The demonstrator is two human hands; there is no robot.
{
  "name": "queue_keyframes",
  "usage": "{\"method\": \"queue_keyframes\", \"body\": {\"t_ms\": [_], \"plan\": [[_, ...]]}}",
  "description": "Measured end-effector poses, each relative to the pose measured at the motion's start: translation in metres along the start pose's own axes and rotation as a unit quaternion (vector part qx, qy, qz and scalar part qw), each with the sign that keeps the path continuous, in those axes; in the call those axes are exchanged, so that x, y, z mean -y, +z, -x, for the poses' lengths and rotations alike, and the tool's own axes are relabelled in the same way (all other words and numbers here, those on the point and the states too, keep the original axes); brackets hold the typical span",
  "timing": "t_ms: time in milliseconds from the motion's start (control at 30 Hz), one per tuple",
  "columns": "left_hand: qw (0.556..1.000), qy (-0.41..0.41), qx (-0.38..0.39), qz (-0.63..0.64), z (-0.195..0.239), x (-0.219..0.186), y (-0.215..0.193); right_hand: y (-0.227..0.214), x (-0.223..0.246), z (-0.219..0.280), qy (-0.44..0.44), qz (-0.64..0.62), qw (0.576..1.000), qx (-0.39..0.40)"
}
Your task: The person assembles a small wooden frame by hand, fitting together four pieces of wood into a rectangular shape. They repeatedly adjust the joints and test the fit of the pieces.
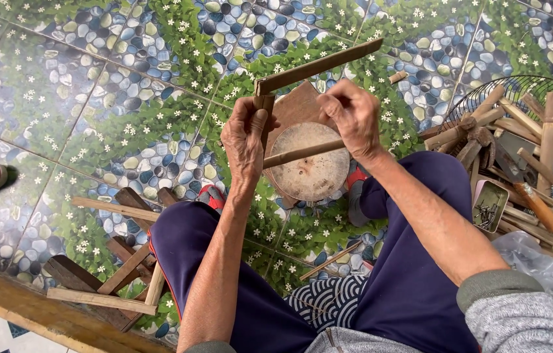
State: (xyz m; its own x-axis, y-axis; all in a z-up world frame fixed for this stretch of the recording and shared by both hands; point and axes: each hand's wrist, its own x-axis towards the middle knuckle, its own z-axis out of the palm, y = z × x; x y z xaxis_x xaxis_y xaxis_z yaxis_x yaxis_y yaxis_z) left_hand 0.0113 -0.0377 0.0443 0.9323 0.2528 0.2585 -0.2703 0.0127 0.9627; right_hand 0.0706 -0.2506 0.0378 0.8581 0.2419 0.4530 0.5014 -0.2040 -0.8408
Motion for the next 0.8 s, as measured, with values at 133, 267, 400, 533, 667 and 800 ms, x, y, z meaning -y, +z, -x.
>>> {"method": "queue_keyframes", "body": {"t_ms": [133,267,400,533,667,800], "plan": [[1.0,-0.014,0.0,0.013,-0.001,0.002,-0.001,-0.013,0.006,-0.007,-0.134,0.194,0.966,-0.109],[0.997,-0.026,0.065,-0.02,0.002,0.007,-0.002,-0.005,-0.009,-0.015,-0.136,0.271,0.953,0.014],[0.995,0.001,0.084,-0.052,0.003,0.007,0.0,0.004,0.0,-0.015,-0.13,0.255,0.955,0.076],[0.992,-0.01,0.101,-0.079,0.004,-0.008,0.004,0.006,0.01,-0.019,-0.151,0.208,0.962,0.089],[0.988,0.075,0.108,-0.087,0.01,-0.015,0.012,0.006,0.015,-0.019,-0.174,0.177,0.967,0.066],[0.972,0.15,0.089,-0.156,0.02,-0.011,0.017,0.004,0.025,-0.016,-0.203,0.172,0.964,0.027]]}}
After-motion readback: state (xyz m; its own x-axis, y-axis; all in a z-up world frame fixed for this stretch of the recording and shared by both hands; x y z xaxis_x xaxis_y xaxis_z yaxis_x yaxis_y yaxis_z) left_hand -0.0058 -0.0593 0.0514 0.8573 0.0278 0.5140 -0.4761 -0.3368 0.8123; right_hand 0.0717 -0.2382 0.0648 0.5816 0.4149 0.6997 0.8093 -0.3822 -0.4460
